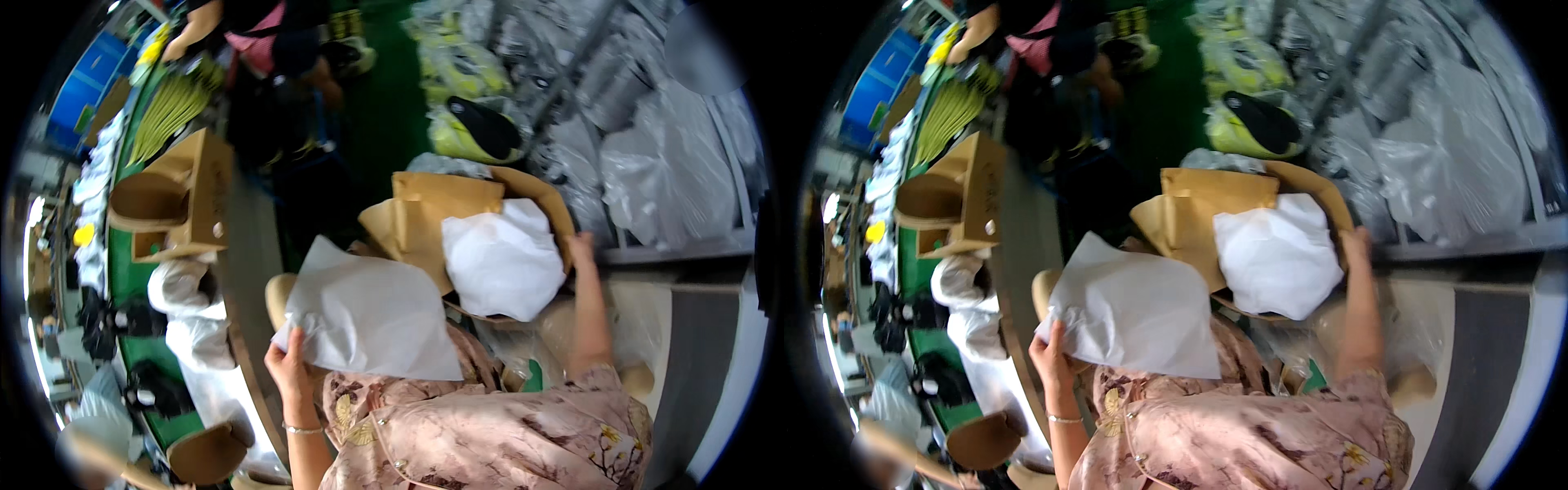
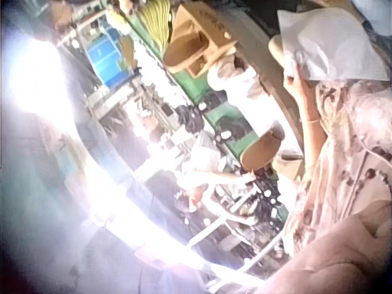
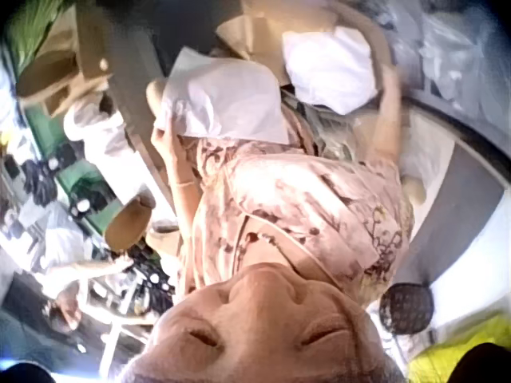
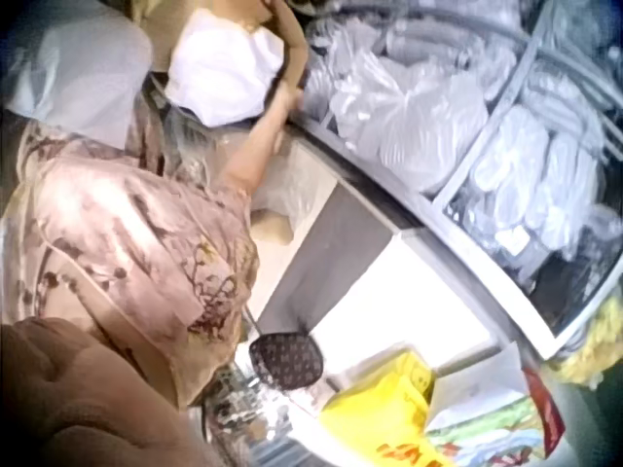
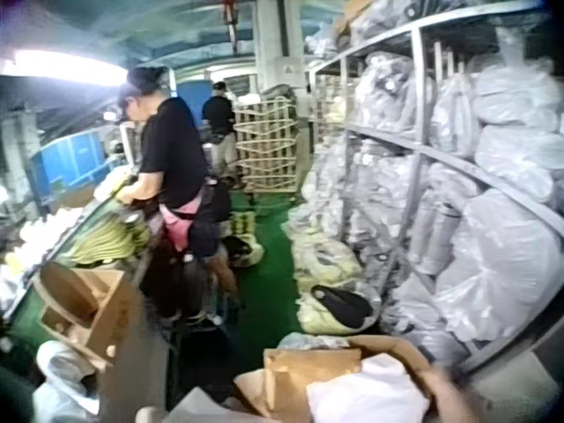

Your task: The person stuffs a shoe with paper by hand, then wraps a shoe insert in paper and places it onto a table.

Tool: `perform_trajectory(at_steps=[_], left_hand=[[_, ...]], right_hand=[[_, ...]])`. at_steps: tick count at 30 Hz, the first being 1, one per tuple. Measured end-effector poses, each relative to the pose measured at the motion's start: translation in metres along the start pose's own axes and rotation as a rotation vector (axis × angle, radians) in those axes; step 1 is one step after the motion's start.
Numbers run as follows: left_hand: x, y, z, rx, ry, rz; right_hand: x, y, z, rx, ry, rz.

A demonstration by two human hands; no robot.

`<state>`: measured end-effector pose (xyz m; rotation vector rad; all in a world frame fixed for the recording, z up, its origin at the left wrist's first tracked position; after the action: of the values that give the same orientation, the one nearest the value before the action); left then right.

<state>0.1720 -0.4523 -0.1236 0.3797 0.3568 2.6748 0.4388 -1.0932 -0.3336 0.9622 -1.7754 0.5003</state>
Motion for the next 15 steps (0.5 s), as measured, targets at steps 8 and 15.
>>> perform_trajectory(at_steps=[8,15], left_hand=[[-0.013,0.010,-0.002,-0.020,0.180,0.001],[-0.007,0.013,-0.009,-0.004,0.167,0.026]], right_hand=[[0.027,0.205,-0.208,0.488,-0.951,-0.189],[0.062,0.451,-0.319,1.515,-0.409,-0.603]])
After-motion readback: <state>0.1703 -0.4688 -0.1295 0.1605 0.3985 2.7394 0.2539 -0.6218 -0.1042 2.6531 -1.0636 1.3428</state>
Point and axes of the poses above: each hand's wrist, its own y-axis away from the middle knuckle, its own x-axis out of the back of the hand, z = x × y, the point moved 5 cm from there along -y, towards the middle knuckle, and after that the axes turned 15 degrees about z, right-handed, at the moved point
